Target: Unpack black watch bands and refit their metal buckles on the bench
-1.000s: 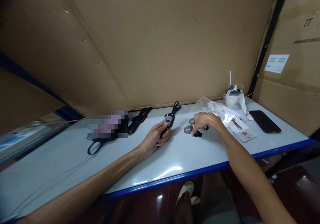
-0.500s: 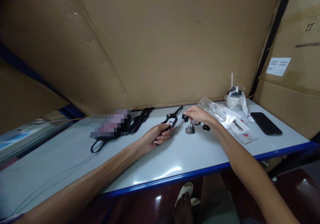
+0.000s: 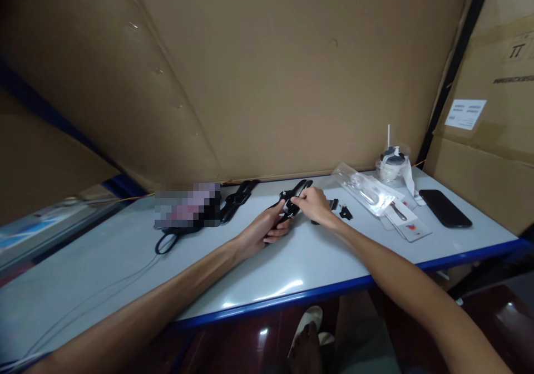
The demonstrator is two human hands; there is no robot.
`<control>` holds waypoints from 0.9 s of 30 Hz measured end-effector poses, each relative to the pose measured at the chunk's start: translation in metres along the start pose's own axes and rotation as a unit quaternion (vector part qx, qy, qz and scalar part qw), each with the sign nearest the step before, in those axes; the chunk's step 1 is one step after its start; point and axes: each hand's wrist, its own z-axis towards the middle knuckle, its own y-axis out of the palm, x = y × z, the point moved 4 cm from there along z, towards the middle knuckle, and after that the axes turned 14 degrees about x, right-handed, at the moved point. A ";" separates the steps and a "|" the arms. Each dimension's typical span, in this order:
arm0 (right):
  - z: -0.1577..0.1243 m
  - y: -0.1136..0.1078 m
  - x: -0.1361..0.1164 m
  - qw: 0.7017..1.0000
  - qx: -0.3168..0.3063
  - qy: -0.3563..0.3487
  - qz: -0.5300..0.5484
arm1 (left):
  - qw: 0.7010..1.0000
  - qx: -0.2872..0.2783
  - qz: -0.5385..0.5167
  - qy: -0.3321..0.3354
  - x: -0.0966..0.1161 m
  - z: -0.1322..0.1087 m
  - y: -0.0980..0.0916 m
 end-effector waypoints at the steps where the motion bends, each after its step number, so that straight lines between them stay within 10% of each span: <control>1: -0.001 0.000 -0.001 0.999 0.012 -0.012 -0.036 | 1.000 0.008 0.008 0.014 0.000 -0.001 0.001; 27: -0.004 -0.010 -0.009 0.999 -0.031 -0.019 0.015 | 0.992 0.031 0.024 0.116 -0.004 -0.008 0.004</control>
